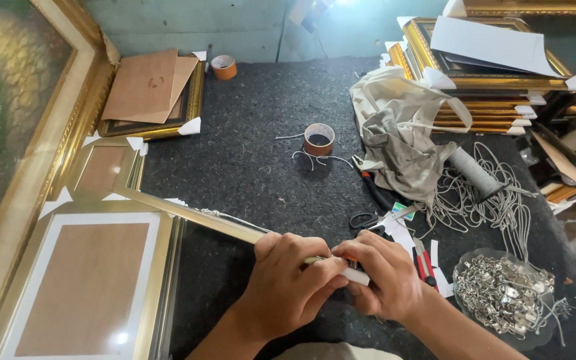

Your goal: Assembling picture frames by attaching hanging wires, inserting backing boards, and securing them with fasteners.

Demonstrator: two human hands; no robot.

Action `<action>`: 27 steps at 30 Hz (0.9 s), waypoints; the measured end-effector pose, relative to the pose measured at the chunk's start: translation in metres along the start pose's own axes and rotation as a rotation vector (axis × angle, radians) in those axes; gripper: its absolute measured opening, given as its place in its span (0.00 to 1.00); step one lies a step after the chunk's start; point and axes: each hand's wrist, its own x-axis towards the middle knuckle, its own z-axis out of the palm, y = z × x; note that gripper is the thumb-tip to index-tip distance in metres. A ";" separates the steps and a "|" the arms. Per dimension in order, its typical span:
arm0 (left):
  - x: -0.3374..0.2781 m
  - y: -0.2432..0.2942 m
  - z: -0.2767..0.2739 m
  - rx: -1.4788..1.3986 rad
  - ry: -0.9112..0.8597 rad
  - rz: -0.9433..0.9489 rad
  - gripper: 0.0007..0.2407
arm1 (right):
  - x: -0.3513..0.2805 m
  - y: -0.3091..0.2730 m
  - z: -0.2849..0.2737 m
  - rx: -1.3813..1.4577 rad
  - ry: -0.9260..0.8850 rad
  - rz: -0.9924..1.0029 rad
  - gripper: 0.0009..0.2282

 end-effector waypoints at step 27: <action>0.043 -0.053 -0.055 -0.348 0.223 -1.148 0.15 | -0.049 0.029 -0.065 0.956 0.588 0.940 0.12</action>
